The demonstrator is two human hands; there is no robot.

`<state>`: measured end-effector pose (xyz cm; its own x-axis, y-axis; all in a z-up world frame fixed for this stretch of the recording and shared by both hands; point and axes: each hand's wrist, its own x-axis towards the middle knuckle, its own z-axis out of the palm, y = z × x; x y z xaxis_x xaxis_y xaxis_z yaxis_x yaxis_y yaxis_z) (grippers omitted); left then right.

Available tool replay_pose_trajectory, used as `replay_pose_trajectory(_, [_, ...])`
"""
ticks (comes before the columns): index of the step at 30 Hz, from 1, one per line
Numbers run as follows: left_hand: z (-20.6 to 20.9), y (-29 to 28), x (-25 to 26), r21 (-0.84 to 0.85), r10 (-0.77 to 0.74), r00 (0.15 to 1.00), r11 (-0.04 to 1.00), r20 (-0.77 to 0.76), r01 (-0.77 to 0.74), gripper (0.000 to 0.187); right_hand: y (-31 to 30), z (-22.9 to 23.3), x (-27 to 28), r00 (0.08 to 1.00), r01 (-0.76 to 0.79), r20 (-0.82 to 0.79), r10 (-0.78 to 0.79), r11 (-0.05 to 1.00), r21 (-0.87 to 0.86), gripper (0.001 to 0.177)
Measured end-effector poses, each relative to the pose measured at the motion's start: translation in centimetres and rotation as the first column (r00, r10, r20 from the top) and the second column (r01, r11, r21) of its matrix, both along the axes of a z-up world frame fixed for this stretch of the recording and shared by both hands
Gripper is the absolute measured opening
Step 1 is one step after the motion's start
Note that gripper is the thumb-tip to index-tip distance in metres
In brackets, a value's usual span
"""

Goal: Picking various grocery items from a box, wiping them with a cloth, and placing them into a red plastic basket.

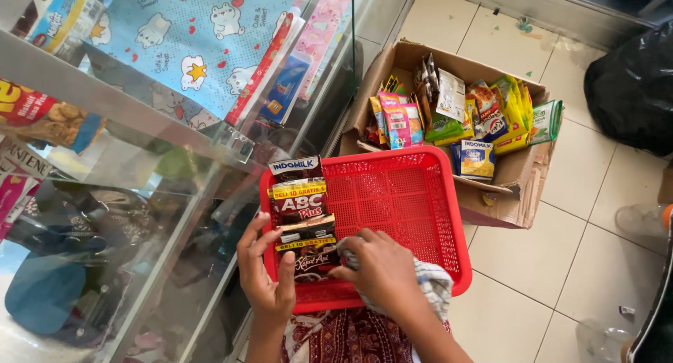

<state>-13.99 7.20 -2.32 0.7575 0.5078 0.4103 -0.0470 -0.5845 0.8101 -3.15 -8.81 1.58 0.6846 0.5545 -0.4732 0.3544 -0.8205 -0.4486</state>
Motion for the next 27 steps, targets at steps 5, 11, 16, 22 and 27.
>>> replay_pose_trajectory(5, [0.8,-1.0,-0.3,0.055,-0.018,1.000,0.998,-0.011,0.018,0.030,-2.4,1.2,0.6,0.997,0.060,0.050,-0.057,0.996,-0.069,0.055])
replay_pose_trajectory(11, [0.8,-4.5,1.4,0.075,-0.136,0.991,0.988,-0.008,0.137,0.027,-5.6,2.8,1.1,0.958,0.211,0.174,-0.226,0.972,0.100,0.032])
replay_pose_trajectory(16, [1.2,-9.5,3.7,0.117,-0.362,0.931,0.928,0.056,0.354,0.027,-8.6,3.6,2.4,0.922,0.319,0.176,-0.345,0.934,0.159,0.028])
replay_pose_trajectory(22, [1.2,-13.0,7.3,0.161,-0.566,0.824,0.816,0.033,0.555,0.028,-16.2,-3.7,9.8,0.750,0.585,0.309,-0.585,0.804,0.103,0.044])
replay_pose_trajectory(27, [2.9,-14.1,10.1,-0.040,-0.628,0.778,0.777,0.022,0.629,0.029,-17.8,-15.6,21.4,0.773,0.586,0.476,-0.419,0.760,-0.282,0.043])
